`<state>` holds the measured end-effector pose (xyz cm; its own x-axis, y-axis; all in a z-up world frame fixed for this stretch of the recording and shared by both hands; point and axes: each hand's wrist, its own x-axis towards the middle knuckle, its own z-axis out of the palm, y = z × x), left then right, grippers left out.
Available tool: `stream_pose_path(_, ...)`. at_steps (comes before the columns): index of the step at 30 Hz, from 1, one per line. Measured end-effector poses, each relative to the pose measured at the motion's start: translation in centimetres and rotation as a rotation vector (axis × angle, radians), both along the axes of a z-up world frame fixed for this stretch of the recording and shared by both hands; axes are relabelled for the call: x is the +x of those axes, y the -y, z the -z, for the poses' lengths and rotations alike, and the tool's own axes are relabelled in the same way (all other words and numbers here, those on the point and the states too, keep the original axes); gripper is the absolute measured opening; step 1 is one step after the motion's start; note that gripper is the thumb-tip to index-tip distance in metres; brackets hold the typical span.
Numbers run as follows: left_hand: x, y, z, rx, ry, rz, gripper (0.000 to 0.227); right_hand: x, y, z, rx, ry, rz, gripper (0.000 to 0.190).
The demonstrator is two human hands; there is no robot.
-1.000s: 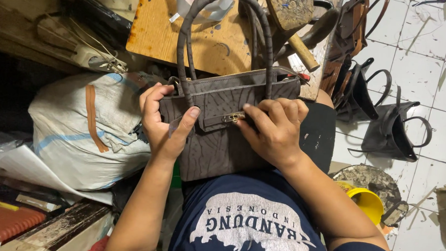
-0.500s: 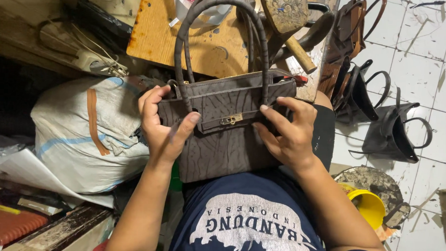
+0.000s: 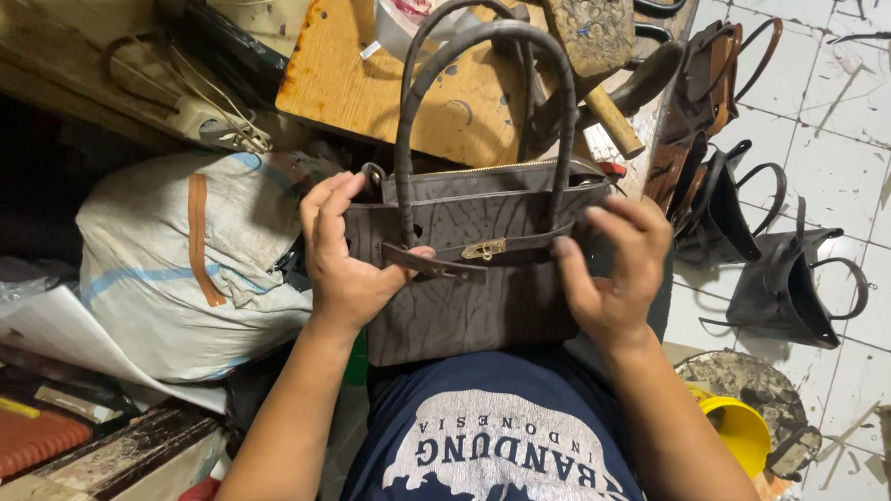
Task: Attaching metal hardware to a leather handbag and inspecting the final product
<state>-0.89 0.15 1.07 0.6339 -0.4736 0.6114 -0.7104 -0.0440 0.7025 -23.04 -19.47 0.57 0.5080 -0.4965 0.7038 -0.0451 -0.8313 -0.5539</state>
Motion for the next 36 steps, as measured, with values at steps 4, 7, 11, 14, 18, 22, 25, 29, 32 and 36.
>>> stream_pose_path(4,0.3,-0.8,1.0,-0.001,0.031,-0.020,0.088,-1.4,1.1,2.0,0.166,0.063,0.110,0.037)
stream_pose_path(7,0.4,-1.8,2.2,-0.010,0.030,-0.031,0.088,-2.4,0.8,4.4,0.452,-0.028,0.059,0.034)
stream_pose_path(11,-0.5,-3.2,2.9,-0.057,-0.009,-0.065,0.085,-2.6,-0.4,7.1,0.793,-0.236,-0.164,0.034)
stream_pose_path(14,-1.4,-4.6,3.4,-0.143,-0.029,-0.088,0.087,-2.0,-1.2,7.3,0.776,-0.243,-0.204,0.029)
stream_pose_path(18,-2.7,-6.9,3.4,-0.163,-0.022,-0.121,0.075,0.0,-1.9,5.3,0.674,-0.322,-0.270,0.038)
stream_pose_path(22,-2.2,-10.9,5.8,0.066,0.110,-0.177,0.085,1.4,-2.1,6.3,0.649,-0.326,-0.357,0.034)
stream_pose_path(25,-1.6,-13.0,5.0,0.173,0.135,-0.115,0.094,2.6,-2.0,5.7,0.674,-0.318,-0.412,0.039)
stream_pose_path(29,-1.3,-14.8,2.4,0.263,-0.051,-0.029,0.099,3.1,-0.7,7.9,0.745,-0.292,-0.595,0.057)
stream_pose_path(32,-0.6,-13.8,2.0,0.183,-0.153,0.038,0.087,3.3,-0.2,8.1,0.823,-0.312,-0.679,0.069)
stream_pose_path(36,-1.6,-12.1,4.7,-0.025,-0.433,-0.022,0.103,4.0,-1.2,8.8,0.723,-0.281,-0.611,0.057)
